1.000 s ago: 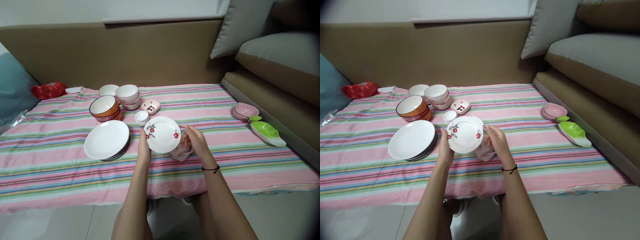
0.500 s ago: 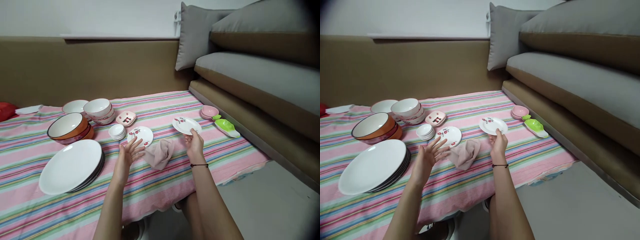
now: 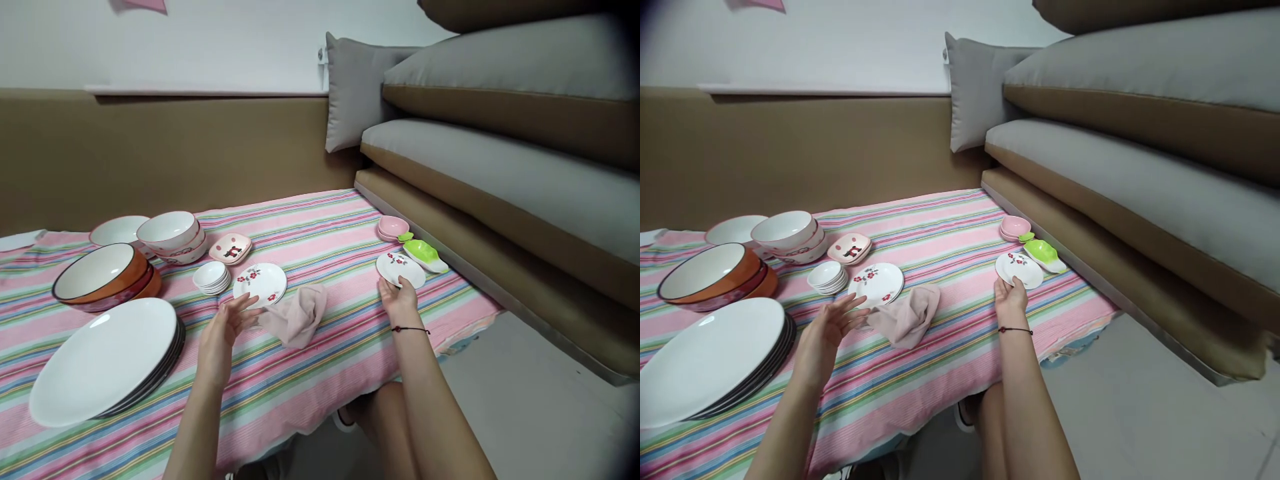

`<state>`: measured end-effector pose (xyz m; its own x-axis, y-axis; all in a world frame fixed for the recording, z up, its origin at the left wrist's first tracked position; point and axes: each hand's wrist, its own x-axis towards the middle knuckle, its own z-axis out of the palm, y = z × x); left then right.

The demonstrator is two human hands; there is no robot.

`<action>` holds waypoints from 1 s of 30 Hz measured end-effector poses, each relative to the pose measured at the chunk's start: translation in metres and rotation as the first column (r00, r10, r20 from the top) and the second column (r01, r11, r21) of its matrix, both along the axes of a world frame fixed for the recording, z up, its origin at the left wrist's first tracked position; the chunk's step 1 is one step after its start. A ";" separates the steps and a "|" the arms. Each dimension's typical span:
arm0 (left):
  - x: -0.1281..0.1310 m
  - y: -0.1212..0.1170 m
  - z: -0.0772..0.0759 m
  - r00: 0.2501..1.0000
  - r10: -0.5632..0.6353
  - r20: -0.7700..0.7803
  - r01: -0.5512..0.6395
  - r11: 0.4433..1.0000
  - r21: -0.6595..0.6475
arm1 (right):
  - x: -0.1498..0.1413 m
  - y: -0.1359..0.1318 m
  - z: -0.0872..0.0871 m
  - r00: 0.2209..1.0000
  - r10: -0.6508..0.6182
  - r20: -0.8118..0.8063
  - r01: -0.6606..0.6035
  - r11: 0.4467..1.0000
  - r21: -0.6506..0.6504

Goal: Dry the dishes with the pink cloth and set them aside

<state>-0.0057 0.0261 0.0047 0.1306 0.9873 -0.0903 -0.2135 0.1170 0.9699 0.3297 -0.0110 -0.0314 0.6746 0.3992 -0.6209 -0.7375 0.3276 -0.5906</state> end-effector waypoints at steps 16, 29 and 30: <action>0.004 0.006 -0.018 0.930 0.102 -0.353 -0.011 0.968 0.249 | -0.038 0.001 0.011 0.947 0.317 -0.055 -0.313 0.947 0.069; 0.044 -0.019 -0.025 0.342 0.229 -0.912 0.593 0.700 0.398 | -0.091 0.029 -0.007 -0.005 0.527 0.850 -0.090 0.846 -0.525; 0.046 -0.019 -0.027 0.329 0.229 -0.916 0.608 0.691 0.391 | -0.076 0.027 -0.011 0.094 0.513 0.853 0.057 0.853 -0.519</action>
